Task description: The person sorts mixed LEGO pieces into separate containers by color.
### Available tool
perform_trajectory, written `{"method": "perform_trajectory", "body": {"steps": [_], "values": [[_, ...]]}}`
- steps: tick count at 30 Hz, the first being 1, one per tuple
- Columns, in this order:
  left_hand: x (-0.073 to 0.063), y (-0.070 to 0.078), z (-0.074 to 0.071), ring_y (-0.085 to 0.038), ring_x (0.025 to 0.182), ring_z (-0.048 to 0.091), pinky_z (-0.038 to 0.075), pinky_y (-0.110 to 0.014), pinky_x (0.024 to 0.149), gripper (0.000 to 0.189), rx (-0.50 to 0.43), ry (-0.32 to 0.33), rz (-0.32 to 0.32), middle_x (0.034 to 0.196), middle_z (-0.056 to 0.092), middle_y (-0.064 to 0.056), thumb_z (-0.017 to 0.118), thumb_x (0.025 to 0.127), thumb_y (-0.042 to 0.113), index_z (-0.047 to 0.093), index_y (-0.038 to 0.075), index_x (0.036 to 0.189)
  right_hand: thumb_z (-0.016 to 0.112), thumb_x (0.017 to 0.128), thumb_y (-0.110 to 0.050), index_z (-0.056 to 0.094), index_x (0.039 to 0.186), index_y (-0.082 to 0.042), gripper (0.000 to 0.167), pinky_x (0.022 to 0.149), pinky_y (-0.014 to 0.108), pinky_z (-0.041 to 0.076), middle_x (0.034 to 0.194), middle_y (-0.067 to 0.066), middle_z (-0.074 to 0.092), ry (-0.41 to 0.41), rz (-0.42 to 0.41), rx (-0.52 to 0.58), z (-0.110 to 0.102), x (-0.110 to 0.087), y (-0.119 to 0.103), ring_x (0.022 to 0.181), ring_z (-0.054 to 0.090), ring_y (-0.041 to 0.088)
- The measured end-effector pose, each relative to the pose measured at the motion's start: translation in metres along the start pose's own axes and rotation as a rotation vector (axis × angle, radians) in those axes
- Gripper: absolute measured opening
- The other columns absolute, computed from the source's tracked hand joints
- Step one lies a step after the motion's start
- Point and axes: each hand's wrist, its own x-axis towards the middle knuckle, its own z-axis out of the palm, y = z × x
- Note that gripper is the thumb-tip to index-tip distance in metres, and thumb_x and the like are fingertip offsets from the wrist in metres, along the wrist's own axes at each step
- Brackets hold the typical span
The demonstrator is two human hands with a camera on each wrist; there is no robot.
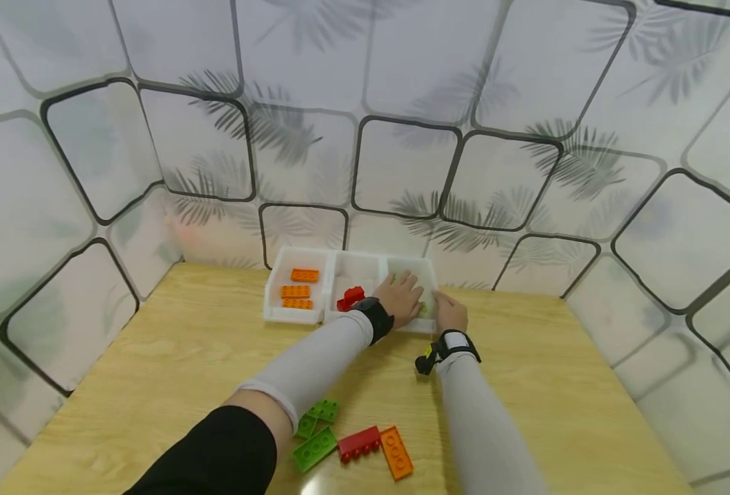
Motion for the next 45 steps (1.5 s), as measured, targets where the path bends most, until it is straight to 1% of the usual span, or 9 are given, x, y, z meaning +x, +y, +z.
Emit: {"method": "perform_trajectory", "body": {"steps": [4, 8, 11, 14, 18, 26, 29, 37, 45], "values": [[-0.019, -0.010, -0.006, -0.025, 0.145, 0.033, 0.029, -0.045, 0.117, 0.046, -0.067, -0.026, -0.016, 0.152, 0.043, -0.007, 0.037, 0.105, 0.041, 0.050, 0.018, 0.143, 0.060, 0.094, -0.039, 0.069, 0.125, -0.009, 0.044, 0.100, 0.043, 0.044, 0.131, 0.016, 0.063, -0.028, 0.030, 0.016, 0.006, -0.004, 0.004, 0.112, 0.058, 0.030], [-0.043, -0.026, -0.026, -0.026, 0.135, 0.045, 0.037, -0.040, 0.111, 0.042, -0.181, 0.062, 0.051, 0.142, 0.052, -0.010, 0.046, 0.104, 0.038, 0.057, 0.014, 0.136, 0.060, 0.094, -0.038, 0.067, 0.127, -0.009, 0.045, 0.102, 0.043, 0.043, 0.133, 0.015, 0.062, -0.028, 0.057, 0.059, 0.008, -0.001, 0.003, 0.117, 0.058, 0.030], [-0.076, -0.043, -0.050, -0.024, 0.113, 0.057, 0.047, -0.035, 0.095, 0.032, -0.251, 0.113, 0.115, 0.124, 0.062, -0.007, 0.053, 0.102, 0.034, 0.066, 0.015, 0.123, 0.061, 0.093, -0.039, 0.066, 0.129, -0.010, 0.046, 0.106, 0.041, 0.042, 0.136, 0.012, 0.061, -0.028, 0.090, 0.080, 0.007, 0.004, 0.001, 0.123, 0.056, 0.028], [-0.114, -0.061, -0.074, -0.021, 0.101, 0.059, 0.049, -0.033, 0.085, 0.027, -0.384, 0.021, 0.124, 0.114, 0.064, -0.006, 0.058, 0.100, 0.033, 0.070, 0.015, 0.116, 0.060, 0.093, -0.040, 0.064, 0.131, -0.012, 0.048, 0.108, 0.039, 0.040, 0.139, 0.009, 0.059, -0.035, 0.114, 0.083, 0.007, 0.007, 0.000, 0.127, 0.054, 0.026], [-0.157, -0.087, -0.091, -0.020, 0.105, 0.061, 0.049, -0.032, 0.091, 0.034, -0.570, -0.158, 0.075, 0.117, 0.065, -0.006, 0.066, 0.094, 0.037, 0.069, 0.014, 0.119, 0.060, 0.092, -0.043, 0.063, 0.133, -0.014, 0.050, 0.109, 0.038, 0.040, 0.142, 0.007, 0.056, -0.044, 0.128, 0.074, 0.001, 0.010, -0.006, 0.129, 0.052, 0.025], [-0.246, -0.103, -0.081, -0.026, 0.113, 0.059, 0.047, -0.041, 0.097, 0.058, -0.664, -0.420, -0.062, 0.125, 0.062, -0.010, 0.082, 0.080, 0.038, 0.063, 0.011, 0.127, 0.059, 0.093, -0.043, 0.061, 0.134, -0.012, 0.052, 0.109, 0.038, 0.039, 0.142, 0.008, 0.056, -0.042, 0.119, 0.058, -0.001, 0.004, -0.011, 0.129, 0.052, 0.026], [-0.270, -0.102, -0.069, -0.021, 0.109, 0.059, 0.048, -0.038, 0.096, 0.059, -0.664, -0.466, -0.098, 0.121, 0.063, -0.007, 0.085, 0.076, 0.036, 0.064, 0.014, 0.126, 0.058, 0.093, -0.042, 0.061, 0.135, -0.012, 0.051, 0.109, 0.038, 0.039, 0.141, 0.009, 0.057, -0.051, 0.125, 0.063, 0.003, 0.002, -0.010, 0.127, 0.053, 0.026], [-0.280, -0.099, -0.047, -0.012, 0.086, 0.055, 0.049, -0.030, 0.079, 0.027, -0.653, -0.411, -0.116, 0.094, 0.062, 0.004, 0.081, 0.079, 0.017, 0.066, 0.016, 0.101, 0.059, 0.093, -0.040, 0.061, 0.134, -0.007, 0.052, 0.111, 0.039, 0.036, 0.142, 0.011, 0.055, -0.044, 0.104, 0.075, 0.002, 0.002, -0.007, 0.130, 0.050, 0.028], [-0.271, -0.102, -0.040, -0.015, 0.072, 0.050, 0.042, -0.027, 0.064, 0.029, -0.611, -0.260, -0.156, 0.080, 0.051, 0.001, 0.073, 0.079, 0.008, 0.052, 0.013, 0.097, 0.058, 0.093, -0.040, 0.063, 0.132, -0.008, 0.051, 0.111, 0.040, 0.036, 0.142, 0.012, 0.056, -0.038, 0.069, 0.050, 0.003, 0.005, -0.001, 0.130, 0.050, 0.030]]}}
